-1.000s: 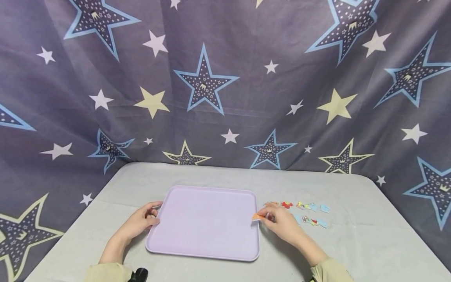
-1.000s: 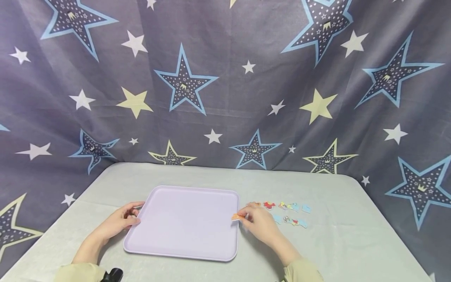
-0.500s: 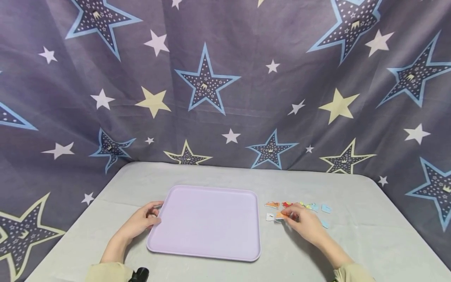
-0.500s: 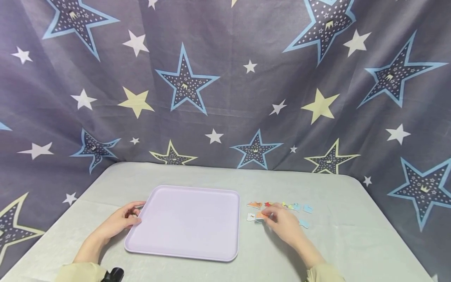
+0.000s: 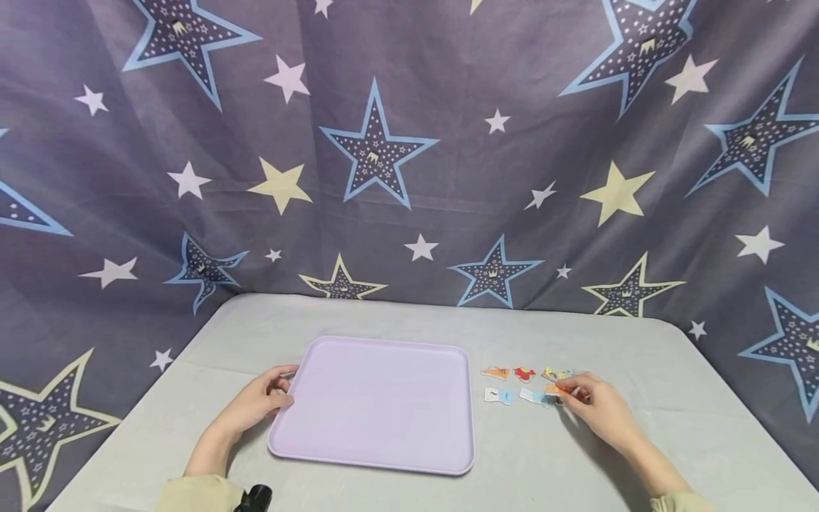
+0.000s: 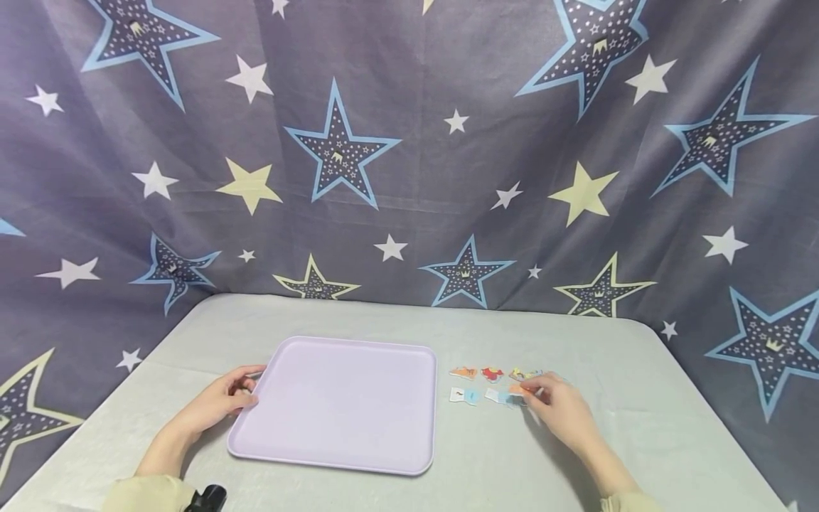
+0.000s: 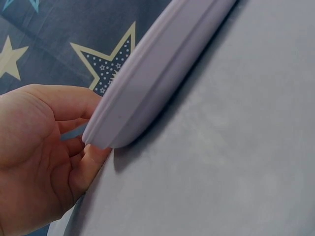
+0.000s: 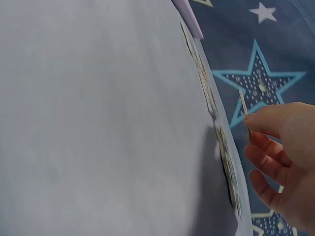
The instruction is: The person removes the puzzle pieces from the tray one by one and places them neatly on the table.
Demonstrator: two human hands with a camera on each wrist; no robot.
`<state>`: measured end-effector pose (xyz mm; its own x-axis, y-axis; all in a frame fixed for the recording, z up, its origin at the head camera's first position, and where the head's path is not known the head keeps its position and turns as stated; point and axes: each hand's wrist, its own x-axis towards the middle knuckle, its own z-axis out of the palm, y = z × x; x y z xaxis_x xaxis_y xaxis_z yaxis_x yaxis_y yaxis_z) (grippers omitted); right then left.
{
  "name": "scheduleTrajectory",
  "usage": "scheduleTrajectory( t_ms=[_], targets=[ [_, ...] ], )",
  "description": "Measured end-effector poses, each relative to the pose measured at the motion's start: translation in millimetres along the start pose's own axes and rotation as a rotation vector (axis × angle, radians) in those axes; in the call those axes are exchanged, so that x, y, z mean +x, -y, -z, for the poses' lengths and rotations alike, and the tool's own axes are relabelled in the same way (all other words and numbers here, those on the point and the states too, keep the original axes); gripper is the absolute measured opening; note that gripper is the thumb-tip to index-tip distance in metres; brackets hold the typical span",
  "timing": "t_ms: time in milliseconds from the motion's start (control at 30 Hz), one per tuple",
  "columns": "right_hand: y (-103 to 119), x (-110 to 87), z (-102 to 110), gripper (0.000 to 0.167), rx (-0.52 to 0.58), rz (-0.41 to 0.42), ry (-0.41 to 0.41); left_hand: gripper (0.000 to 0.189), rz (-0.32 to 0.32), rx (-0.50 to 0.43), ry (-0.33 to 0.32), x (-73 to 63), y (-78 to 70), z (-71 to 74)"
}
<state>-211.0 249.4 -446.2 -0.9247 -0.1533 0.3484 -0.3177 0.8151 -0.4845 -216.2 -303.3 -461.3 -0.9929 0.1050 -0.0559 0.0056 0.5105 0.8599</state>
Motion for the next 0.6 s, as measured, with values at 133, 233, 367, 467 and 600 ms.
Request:
scheduleTrajectory(
  t_ms=[133,233,367,467,600],
  targets=[
    [-11.5,-4.9,8.3,0.015,-0.016,-0.016,-0.019,0.059,-0.007,0.002,0.001,0.0,-1.0,-0.4],
    [-19.6,-9.0,14.1,0.015,-0.043,-0.029,-0.026,0.06,-0.009,-0.007,0.003,-0.7,-1.5,-0.2],
    [-29.0,-13.4,20.9,0.015,-0.083,-0.047,-0.025,0.061,0.002,-0.018,0.006,-1.1,-1.5,0.5],
    [-35.4,-15.2,25.2,0.015,-0.104,-0.067,-0.016,0.061,0.001,-0.019,0.006,-1.0,-1.1,1.0],
    [-42.7,-17.5,29.7,0.017,-0.126,-0.108,0.01,0.061,-0.004,-0.022,0.007,-0.7,-0.4,1.2]
  ],
)
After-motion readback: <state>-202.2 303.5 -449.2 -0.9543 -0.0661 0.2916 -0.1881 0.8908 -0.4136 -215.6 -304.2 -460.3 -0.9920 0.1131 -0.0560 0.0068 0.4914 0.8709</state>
